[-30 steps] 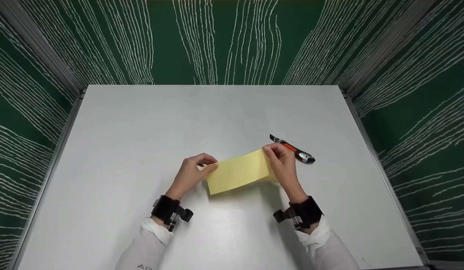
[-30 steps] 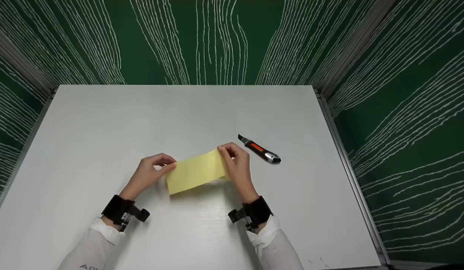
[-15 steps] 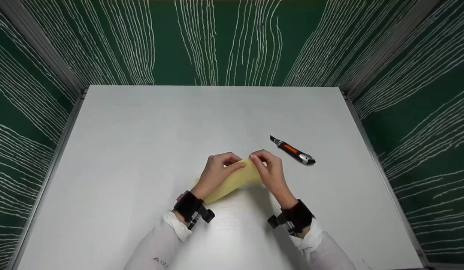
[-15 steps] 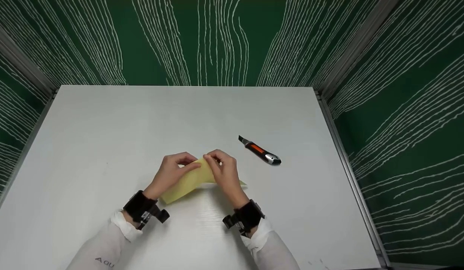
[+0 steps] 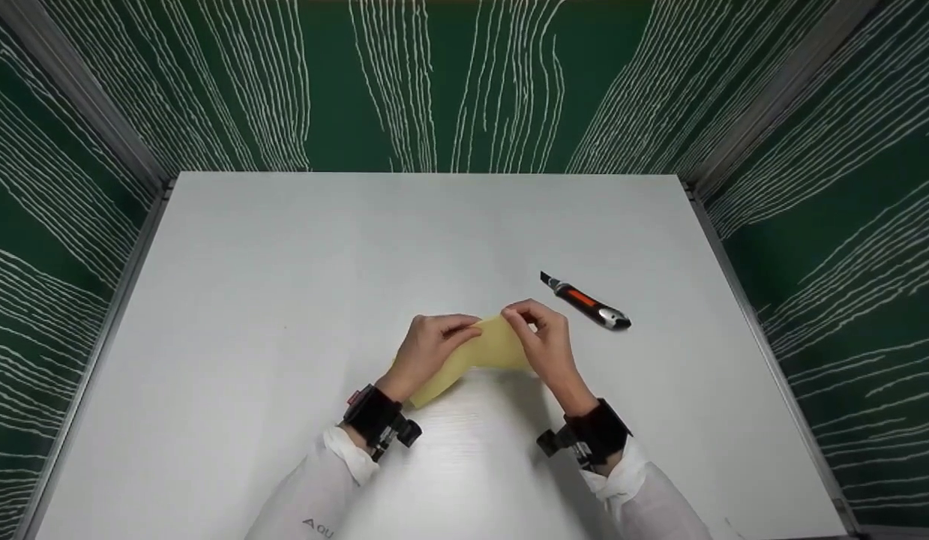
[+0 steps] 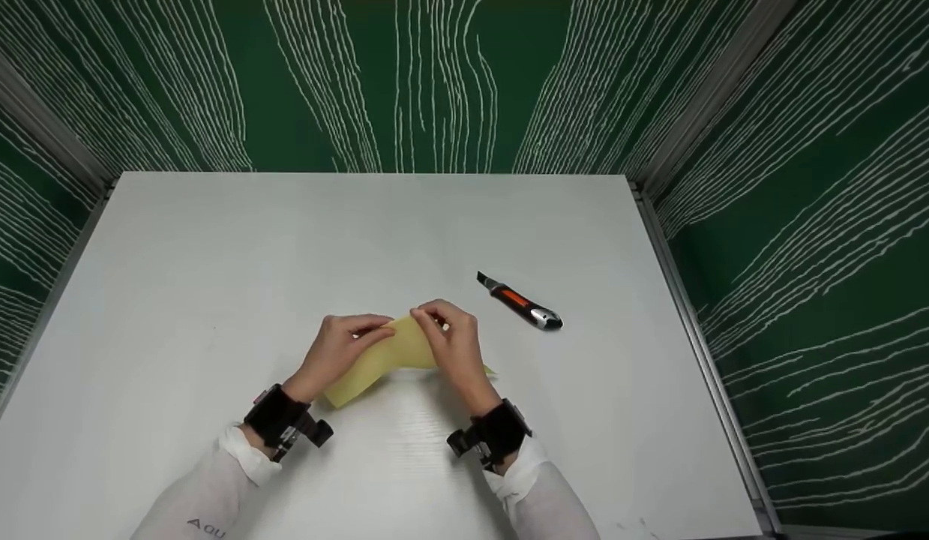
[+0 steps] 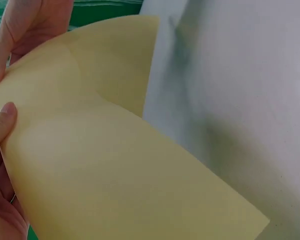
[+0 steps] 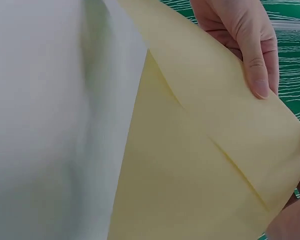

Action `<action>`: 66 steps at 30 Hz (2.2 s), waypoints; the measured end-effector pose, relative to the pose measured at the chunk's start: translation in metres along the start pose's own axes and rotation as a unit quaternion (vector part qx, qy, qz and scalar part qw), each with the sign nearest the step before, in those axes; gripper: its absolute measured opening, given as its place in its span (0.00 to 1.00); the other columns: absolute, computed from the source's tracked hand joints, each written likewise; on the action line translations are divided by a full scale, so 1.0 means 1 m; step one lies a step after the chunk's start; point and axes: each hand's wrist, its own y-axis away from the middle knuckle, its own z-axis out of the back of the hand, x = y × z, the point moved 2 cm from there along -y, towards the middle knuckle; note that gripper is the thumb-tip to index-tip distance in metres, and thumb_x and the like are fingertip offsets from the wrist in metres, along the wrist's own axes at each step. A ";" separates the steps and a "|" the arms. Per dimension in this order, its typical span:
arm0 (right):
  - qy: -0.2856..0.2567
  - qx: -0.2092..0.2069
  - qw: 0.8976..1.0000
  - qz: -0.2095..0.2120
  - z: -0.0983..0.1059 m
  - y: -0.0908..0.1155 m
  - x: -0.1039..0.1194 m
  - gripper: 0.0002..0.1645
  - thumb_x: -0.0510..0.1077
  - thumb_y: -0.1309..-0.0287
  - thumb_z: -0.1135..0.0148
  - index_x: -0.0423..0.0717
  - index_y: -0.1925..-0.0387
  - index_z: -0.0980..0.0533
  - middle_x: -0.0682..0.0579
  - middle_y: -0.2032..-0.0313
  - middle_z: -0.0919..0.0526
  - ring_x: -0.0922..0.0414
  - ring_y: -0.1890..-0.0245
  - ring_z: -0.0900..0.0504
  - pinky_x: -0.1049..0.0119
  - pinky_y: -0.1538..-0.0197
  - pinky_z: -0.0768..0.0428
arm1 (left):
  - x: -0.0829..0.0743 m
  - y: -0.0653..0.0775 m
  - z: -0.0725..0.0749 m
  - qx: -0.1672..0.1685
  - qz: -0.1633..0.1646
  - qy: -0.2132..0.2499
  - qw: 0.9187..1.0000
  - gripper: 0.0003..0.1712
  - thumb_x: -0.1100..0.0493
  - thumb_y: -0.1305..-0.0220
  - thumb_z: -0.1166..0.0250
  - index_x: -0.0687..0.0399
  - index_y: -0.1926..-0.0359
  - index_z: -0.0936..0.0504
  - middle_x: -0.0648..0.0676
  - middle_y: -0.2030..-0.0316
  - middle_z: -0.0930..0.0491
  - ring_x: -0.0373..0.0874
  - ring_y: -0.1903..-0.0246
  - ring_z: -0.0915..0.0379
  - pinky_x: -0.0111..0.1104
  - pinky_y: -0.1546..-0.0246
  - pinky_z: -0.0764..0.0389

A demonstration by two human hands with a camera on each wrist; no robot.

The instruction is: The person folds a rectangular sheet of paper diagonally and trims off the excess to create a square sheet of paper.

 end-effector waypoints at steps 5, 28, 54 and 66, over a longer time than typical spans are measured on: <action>-0.002 0.010 1.000 0.029 0.000 0.000 0.002 0.06 0.35 0.42 0.40 0.35 0.71 0.20 0.43 0.71 0.16 0.65 0.71 0.23 0.75 0.66 0.26 | -0.003 -0.001 -0.002 -0.021 0.016 0.005 1.000 0.11 0.46 0.42 0.37 0.41 0.61 0.13 0.43 0.66 0.13 0.30 0.67 0.18 0.23 0.65 0.20; -0.007 -0.046 0.995 0.088 -0.001 0.002 -0.002 0.04 0.29 0.45 0.40 0.31 0.74 0.22 0.41 0.74 0.18 0.66 0.71 0.23 0.78 0.66 0.26 | -0.008 0.001 -0.004 -0.077 -0.118 -0.167 0.976 0.10 0.52 0.36 0.40 0.50 0.62 0.16 0.46 0.67 0.14 0.34 0.66 0.18 0.24 0.65 0.20; -0.084 -0.086 0.990 -0.073 0.034 -0.015 -0.015 0.09 0.35 0.42 0.39 0.28 0.69 0.20 0.62 0.75 0.17 0.65 0.77 0.26 0.77 0.72 0.29 | 0.038 0.023 0.058 -0.030 0.093 0.071 0.993 0.10 0.46 0.47 0.32 0.38 0.63 0.12 0.46 0.68 0.12 0.37 0.70 0.17 0.31 0.66 0.18; -0.074 -0.068 0.991 -0.091 0.038 -0.016 -0.015 0.10 0.36 0.43 0.38 0.28 0.68 0.19 0.63 0.75 0.17 0.66 0.76 0.25 0.76 0.71 0.28 | 0.025 0.020 0.072 -0.046 0.151 0.132 0.979 0.10 0.53 0.43 0.33 0.46 0.59 0.12 0.49 0.62 0.13 0.38 0.67 0.19 0.32 0.63 0.19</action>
